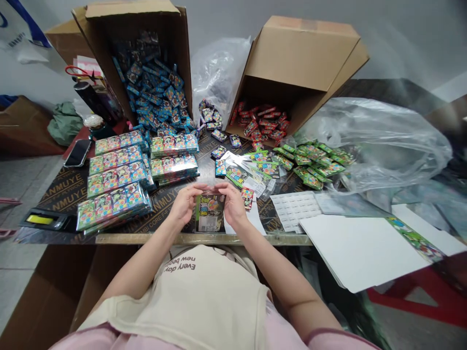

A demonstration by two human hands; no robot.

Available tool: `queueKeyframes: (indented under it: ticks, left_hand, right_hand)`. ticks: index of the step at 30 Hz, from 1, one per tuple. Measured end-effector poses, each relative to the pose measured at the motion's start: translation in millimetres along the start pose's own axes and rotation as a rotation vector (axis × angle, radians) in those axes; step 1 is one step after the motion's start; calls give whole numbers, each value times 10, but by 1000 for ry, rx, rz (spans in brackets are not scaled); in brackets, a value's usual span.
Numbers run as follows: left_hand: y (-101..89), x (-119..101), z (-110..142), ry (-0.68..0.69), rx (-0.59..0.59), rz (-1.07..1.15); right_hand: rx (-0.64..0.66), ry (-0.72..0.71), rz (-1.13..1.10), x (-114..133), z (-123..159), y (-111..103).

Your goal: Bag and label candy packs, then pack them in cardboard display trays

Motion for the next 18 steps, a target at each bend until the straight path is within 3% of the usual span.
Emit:
queueKeyframes:
  ticks: [4,6,12,18]
  left_hand:
    - [33,-461,199,294,53,-358]
    - [84,-587,287,404,79,-514]
    - [36,-606,211,411,79,-638]
    - [131,-705,279,499,133,-697]
  right_hand:
    - [91,-81,155,202,6,-31]
    - [128,-157,262,307,56,-30]
    - [196,-166,368,428,157,60]
    - [252,-160,409,485,154,183]
Point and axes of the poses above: each hand's wrist, its own z-axis away from the middle knuckle, its own y-axis out of the palm, x = y × z, the point moved 10 cm from there along -z, towards the middle knuckle, and after that the axes turned 5 degrees about -z, right-handed, at the moved point
